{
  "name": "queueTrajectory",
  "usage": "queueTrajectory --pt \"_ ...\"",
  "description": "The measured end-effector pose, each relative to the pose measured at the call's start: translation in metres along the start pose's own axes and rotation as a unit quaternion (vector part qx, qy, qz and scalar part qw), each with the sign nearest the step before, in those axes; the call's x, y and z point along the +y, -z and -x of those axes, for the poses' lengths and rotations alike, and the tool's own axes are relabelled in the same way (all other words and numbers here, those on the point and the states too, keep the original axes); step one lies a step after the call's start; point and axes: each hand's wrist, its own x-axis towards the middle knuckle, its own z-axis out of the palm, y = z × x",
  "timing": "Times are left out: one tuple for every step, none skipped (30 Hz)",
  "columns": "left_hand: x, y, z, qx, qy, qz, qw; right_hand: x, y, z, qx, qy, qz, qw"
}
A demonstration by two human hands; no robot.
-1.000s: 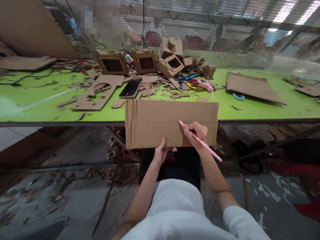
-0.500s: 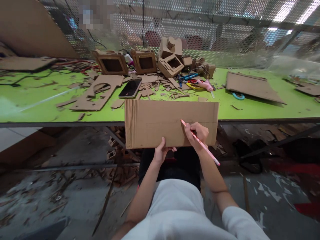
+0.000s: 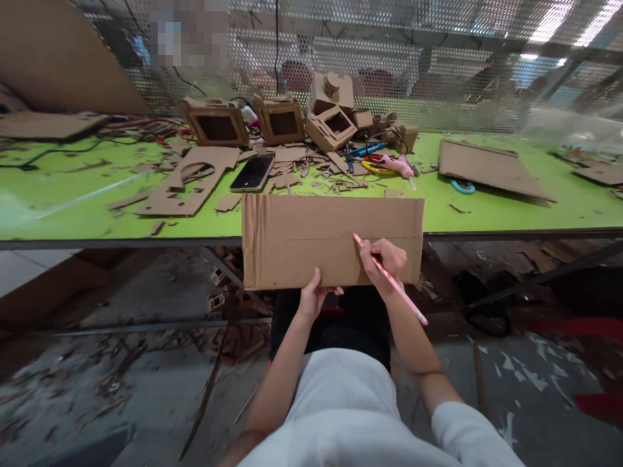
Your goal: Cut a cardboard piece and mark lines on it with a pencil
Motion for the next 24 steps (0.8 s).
queueTrajectory --pt "0.0 0.0 0.0 0.0 0.0 -0.001 1.0 -0.001 0.001 0.0 0.01 -0.016 -0.001 1.0" --pt "0.0 0.0 0.0 -0.001 0.0 -0.002 1.0 -0.001 0.002 0.0 0.02 -0.037 -0.009 0.999" --pt "0.0 0.001 0.0 -0.002 0.001 -0.003 1.0 -0.001 0.003 -0.001 0.029 -0.065 -0.025 0.997" --pt "0.0 0.001 0.0 -0.003 0.001 -0.003 1.0 -0.001 0.004 -0.002 0.034 -0.095 -0.048 0.994" --pt "-0.001 0.001 0.0 -0.004 0.002 -0.004 1.0 0.0 0.006 -0.003 0.033 -0.126 -0.073 0.989" --pt "-0.001 0.002 0.001 -0.005 0.001 -0.005 1.0 0.002 0.007 -0.005 0.026 -0.152 -0.096 0.983" --pt "-0.001 0.002 0.001 -0.006 0.001 -0.005 1.0 0.003 0.008 -0.006 0.01 -0.17 -0.114 0.979" --pt "-0.001 0.002 0.001 -0.006 0.001 -0.006 1.0 0.005 0.01 -0.008 -0.008 -0.181 -0.127 0.975" --pt "-0.001 0.003 0.001 -0.008 0.002 -0.007 1.0 0.007 0.011 -0.009 -0.028 -0.185 -0.133 0.973" --pt "-0.001 0.003 0.001 -0.009 0.002 -0.009 1.0 0.008 0.012 -0.009 -0.046 -0.187 -0.136 0.972" --pt "-0.001 0.003 0.001 -0.011 0.003 -0.01 1.0 0.009 0.012 -0.01 -0.06 -0.186 -0.137 0.971" --pt "-0.002 0.003 0.0 -0.013 0.004 -0.012 1.0 0.009 0.012 -0.01 -0.069 -0.183 -0.138 0.971" --pt "-0.002 0.004 0.0 -0.014 0.004 -0.013 1.0 0.009 0.012 -0.009 -0.073 -0.18 -0.138 0.971" --pt "-0.002 0.004 0.0 -0.015 0.004 -0.013 1.0 0.009 0.012 -0.009 -0.071 -0.178 -0.137 0.972" --pt "-0.002 0.004 0.0 -0.015 0.004 -0.013 1.0 0.009 0.012 -0.009 -0.066 -0.178 -0.136 0.972" --pt "-0.002 0.004 0.0 -0.015 0.003 -0.013 1.0 0.008 0.012 -0.009 -0.058 -0.179 -0.134 0.973" --pt "-0.002 0.004 0.0 -0.016 0.003 -0.013 1.0 0.008 0.011 -0.008 -0.053 -0.182 -0.132 0.973" --pt "-0.002 0.004 0.0 -0.015 0.002 -0.013 1.0 0.008 0.011 -0.008 -0.052 -0.184 -0.132 0.973" --pt "-0.002 0.004 0.0 -0.015 0.001 -0.012 1.0 0.008 0.011 -0.008 -0.057 -0.183 -0.134 0.972" --pt "-0.002 0.004 0.0 -0.015 0.0 -0.011 1.0 0.009 0.011 -0.009 -0.065 -0.181 -0.137 0.972" --pt "-0.002 0.004 0.0 -0.014 -0.001 -0.01 1.0 0.009 0.011 -0.009 -0.069 -0.179 -0.139 0.971" --pt "-0.002 0.004 0.0 -0.014 -0.001 -0.009 1.0 0.009 0.011 -0.009 -0.068 -0.178 -0.141 0.971" --pt "-0.002 0.004 0.0 -0.013 -0.001 -0.008 1.0 0.009 0.011 -0.009 -0.062 -0.177 -0.142 0.972" --pt "-0.002 0.004 0.0 -0.014 -0.001 -0.008 1.0 0.01 0.011 -0.009 -0.053 -0.177 -0.142 0.973"
